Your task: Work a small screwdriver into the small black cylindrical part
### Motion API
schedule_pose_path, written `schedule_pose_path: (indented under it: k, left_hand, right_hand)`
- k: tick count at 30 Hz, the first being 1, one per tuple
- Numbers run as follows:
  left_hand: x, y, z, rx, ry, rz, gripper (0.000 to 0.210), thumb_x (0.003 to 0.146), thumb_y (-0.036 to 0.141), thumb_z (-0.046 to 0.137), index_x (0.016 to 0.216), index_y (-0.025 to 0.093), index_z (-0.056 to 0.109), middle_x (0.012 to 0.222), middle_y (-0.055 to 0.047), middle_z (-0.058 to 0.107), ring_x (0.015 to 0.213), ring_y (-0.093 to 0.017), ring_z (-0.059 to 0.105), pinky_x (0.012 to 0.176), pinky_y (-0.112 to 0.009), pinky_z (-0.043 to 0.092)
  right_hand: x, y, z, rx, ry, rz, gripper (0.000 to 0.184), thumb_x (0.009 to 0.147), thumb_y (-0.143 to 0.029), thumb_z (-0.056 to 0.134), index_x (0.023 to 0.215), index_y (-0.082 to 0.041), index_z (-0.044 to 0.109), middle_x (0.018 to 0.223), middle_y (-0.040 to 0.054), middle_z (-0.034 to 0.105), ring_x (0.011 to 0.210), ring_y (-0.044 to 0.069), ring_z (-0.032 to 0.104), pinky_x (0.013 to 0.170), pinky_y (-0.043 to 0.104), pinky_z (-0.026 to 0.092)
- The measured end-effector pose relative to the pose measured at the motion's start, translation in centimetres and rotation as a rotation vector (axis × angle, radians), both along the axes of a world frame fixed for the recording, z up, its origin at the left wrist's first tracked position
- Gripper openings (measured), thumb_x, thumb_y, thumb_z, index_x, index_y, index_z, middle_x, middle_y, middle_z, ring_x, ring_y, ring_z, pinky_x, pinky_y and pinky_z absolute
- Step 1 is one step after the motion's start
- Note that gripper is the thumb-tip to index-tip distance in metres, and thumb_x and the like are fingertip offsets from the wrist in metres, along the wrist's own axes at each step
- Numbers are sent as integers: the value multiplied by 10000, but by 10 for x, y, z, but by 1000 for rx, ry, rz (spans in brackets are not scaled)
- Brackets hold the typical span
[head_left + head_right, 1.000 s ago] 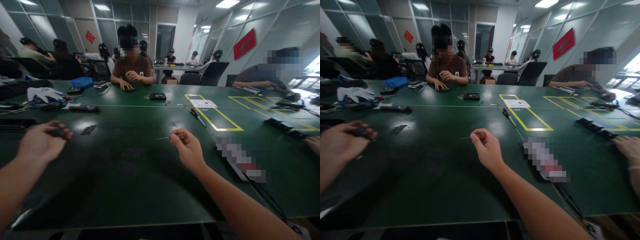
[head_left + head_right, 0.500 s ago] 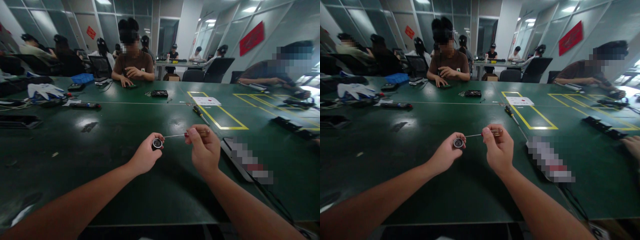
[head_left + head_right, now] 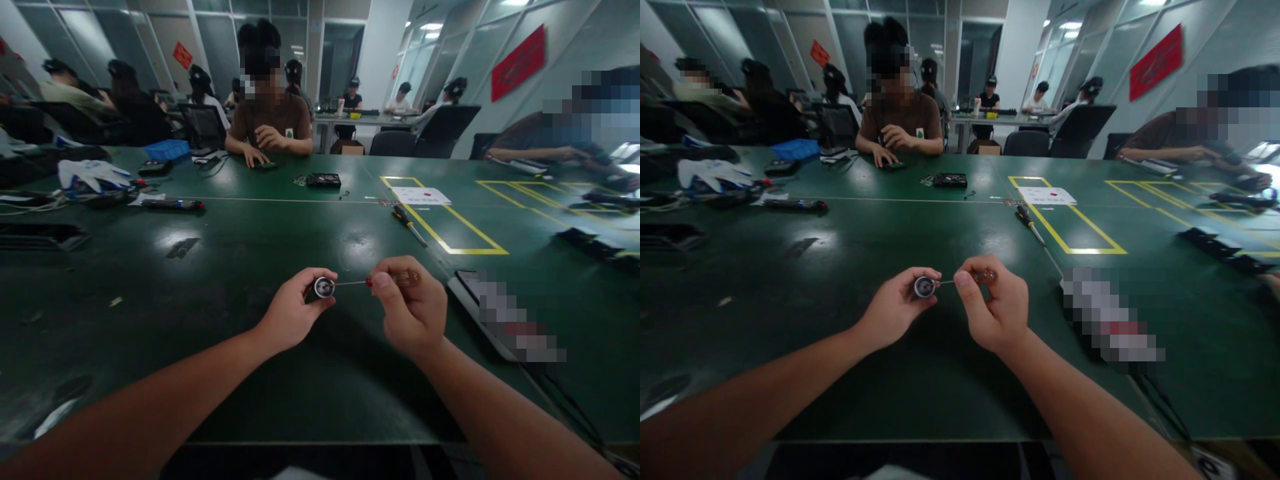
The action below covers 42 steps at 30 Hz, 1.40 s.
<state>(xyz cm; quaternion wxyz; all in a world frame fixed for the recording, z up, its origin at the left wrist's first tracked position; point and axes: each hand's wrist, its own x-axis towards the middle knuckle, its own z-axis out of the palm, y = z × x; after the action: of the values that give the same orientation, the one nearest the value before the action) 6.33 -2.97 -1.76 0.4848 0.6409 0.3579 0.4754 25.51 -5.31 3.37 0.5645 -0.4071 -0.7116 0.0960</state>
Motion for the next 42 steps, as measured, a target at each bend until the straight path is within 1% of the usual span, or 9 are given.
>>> schedule_pose_path:
  k: [4,9,12,17,20,24,31,36,42]
  left_hand:
    - [-2,2,-3,51,56,11,329,820,128,737,1127,227,679,1144,-52,685,1112,-236,637,1025,-393,462]
    - [-2,4,-5,50,63,18,329,822,143,749,1135,223,680,1149,-53,693,1109,-235,642,1022,-390,469]
    - [-3,3,-4,58,74,19,331,820,144,752,1137,217,686,1161,-61,698,1118,-243,645,1038,-404,464]
    - [-4,2,0,152,172,56,336,814,128,763,1131,223,700,1138,-48,702,1086,-227,649,1018,-384,472]
    - [-5,2,3,200,215,98,359,823,113,751,1157,232,696,1137,-37,698,1079,-212,649,1002,-366,480]
    - [-8,4,5,270,288,127,378,825,89,740,1168,241,694,1138,-20,693,1098,-193,643,997,-337,483]
    - [-15,10,8,274,366,179,411,847,119,732,1232,255,681,1179,-28,693,1105,-196,650,986,-343,508]
    - [-15,9,11,286,400,183,420,843,105,735,1238,237,678,1199,-30,703,1133,-196,652,1026,-349,499]
    - [-17,11,11,314,431,189,426,839,88,735,1237,231,681,1214,-32,713,1143,-200,657,1036,-368,503]
  right_hand:
    - [0,1,0,-9,-50,-14,158,986,-313,562,862,-232,616,652,-10,619,548,149,581,573,307,441]
    - [-1,1,3,-34,-88,-24,158,985,-319,556,864,-234,610,666,-4,641,557,150,595,571,302,454]
    - [-1,0,5,-44,-117,-12,151,983,-321,558,866,-234,601,672,-6,642,560,147,599,575,298,461]
    - [-2,-2,4,-33,-164,10,138,974,-299,561,856,-235,590,702,4,658,586,150,612,563,289,450]
    - [-2,-1,4,-26,-146,5,141,979,-297,558,859,-231,590,684,-2,642,577,144,598,567,286,446]
    - [-1,3,3,-31,-148,48,111,968,-275,587,873,-220,602,670,-21,623,554,124,576,581,277,442]
    - [-2,6,0,-78,-128,68,71,959,-253,611,905,-210,625,699,-18,645,577,124,594,594,270,446]
    - [-2,10,-4,-159,-43,61,123,975,-294,596,892,-210,629,687,-9,656,584,139,607,607,284,458]
    - [-1,13,-6,-257,-6,139,149,967,-342,627,943,-211,693,733,15,704,647,168,652,633,305,469]
